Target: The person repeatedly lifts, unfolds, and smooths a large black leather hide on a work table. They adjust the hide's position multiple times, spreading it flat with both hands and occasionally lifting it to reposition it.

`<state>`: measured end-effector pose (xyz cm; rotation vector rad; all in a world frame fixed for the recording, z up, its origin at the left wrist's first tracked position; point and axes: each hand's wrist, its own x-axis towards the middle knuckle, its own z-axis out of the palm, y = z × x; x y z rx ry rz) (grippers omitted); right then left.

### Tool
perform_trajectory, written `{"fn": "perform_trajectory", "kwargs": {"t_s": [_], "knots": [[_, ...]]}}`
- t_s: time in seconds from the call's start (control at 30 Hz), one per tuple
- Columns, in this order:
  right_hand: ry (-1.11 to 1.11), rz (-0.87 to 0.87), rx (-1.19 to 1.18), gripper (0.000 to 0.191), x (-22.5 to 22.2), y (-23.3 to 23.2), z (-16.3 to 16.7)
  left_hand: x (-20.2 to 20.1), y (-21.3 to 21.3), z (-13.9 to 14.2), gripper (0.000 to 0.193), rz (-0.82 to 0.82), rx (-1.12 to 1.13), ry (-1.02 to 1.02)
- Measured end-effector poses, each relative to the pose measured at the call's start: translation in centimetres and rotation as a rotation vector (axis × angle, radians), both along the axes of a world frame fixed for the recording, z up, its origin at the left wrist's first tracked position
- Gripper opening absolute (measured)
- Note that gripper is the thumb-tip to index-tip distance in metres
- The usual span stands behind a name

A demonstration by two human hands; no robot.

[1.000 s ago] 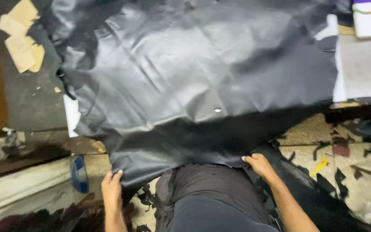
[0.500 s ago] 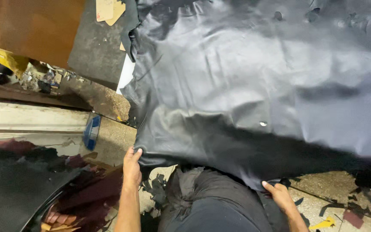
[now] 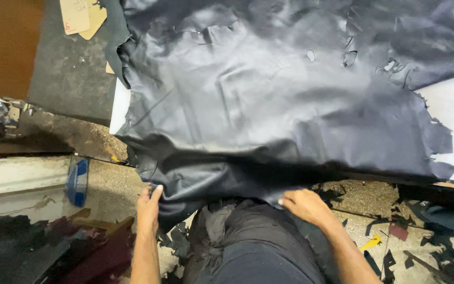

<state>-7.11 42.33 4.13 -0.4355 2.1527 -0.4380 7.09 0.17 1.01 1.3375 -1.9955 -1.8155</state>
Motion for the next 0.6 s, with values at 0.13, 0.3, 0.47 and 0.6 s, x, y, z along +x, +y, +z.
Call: {"fn": "perform_trajectory", "kwargs": {"t_s": [0.13,0.3,0.47,0.6], "knots": [[0.404,-0.079,-0.458,0.029,-7.0,-5.6,6.4,-2.2,-1.4,-0.3,0.042,-0.137,-0.165,-0.22],[0.775,0.056,-0.506,0.047,-20.7,-16.4,7.4,-2.1,-6.4,0.0,0.04,-0.147,-0.283,-0.252],[1.095,0.249,-0.439,0.076,-31.7,-26.4,6.5,-1.8,-14.2,1.3,0.036,-0.165,-0.37,-0.283],[0.747,0.178,-0.319,0.056,-32.5,-28.5,4.8,-4.6,-21.6,5.1,0.023,-0.118,-0.34,-0.145]]}}
